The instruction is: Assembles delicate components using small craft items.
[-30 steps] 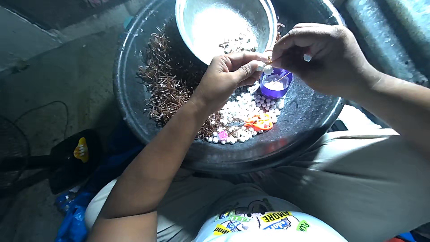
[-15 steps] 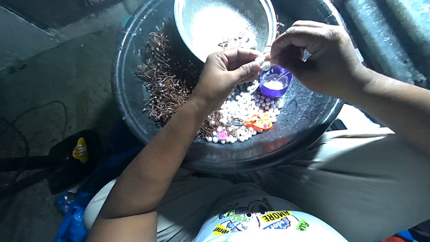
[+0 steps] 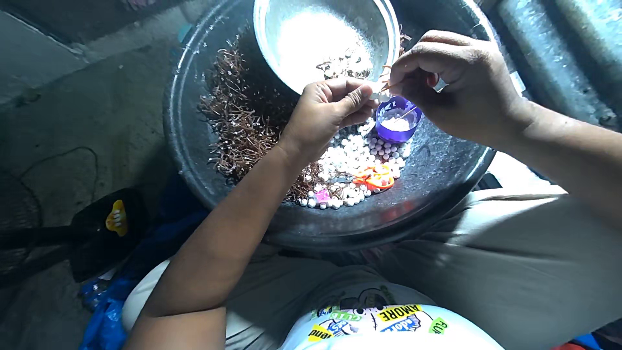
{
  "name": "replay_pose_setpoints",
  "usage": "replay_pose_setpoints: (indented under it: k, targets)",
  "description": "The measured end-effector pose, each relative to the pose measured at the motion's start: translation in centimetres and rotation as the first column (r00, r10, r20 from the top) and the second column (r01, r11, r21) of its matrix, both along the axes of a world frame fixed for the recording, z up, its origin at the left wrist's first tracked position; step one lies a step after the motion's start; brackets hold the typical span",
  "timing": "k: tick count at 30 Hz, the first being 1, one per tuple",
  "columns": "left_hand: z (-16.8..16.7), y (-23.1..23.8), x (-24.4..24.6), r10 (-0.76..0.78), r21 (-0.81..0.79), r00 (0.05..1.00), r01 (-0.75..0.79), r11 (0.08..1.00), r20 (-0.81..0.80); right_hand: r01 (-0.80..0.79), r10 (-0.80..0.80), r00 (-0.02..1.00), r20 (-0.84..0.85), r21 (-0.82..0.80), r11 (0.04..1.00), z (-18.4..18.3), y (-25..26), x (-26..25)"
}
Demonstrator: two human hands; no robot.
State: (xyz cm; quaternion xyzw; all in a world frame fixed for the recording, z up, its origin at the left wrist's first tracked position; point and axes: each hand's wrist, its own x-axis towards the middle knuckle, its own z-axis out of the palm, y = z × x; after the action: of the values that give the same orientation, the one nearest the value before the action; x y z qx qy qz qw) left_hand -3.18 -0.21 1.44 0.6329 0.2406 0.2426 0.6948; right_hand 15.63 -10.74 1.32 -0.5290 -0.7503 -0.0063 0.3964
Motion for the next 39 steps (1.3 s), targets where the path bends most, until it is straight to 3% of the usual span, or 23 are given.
replay_pose_setpoints:
  k: [7, 15, 22, 30, 39]
  targets:
    - [-0.88, 0.69, 0.0, -0.011, 0.192, 0.987, -0.021, 0.981, 0.162, 0.001, -0.001, 1.0, -0.031, -0.001, 1.0, 0.08, 0.02, 0.14]
    - [-0.32, 0.19, -0.09, 0.008, 0.088, 0.993, -0.018, 0.996, 0.121, 0.014, -0.015, 1.0, 0.015, 0.007, 1.0, 0.01, 0.13, -0.03]
    - [-0.22, 0.18, -0.18, -0.013, 0.088, 0.999, 0.009, 0.996, 0.051, 0.03, -0.037, 0.99, 0.136, 0.058, 0.998, 0.04, 0.0, -0.22]
    - [-0.66, 0.83, -0.31, -0.036, 0.195, 0.992, 0.012, 0.981, 0.119, 0.029, -0.03, 0.997, 0.072, 0.016, 0.999, 0.19, -0.06, -0.1]
    - [-0.66, 0.49, -0.18, 0.008, 0.126, 0.994, -0.022, 0.992, 0.11, 0.024, -0.024, 0.997, 0.078, 0.009, 1.0, -0.13, 0.0, -0.49]
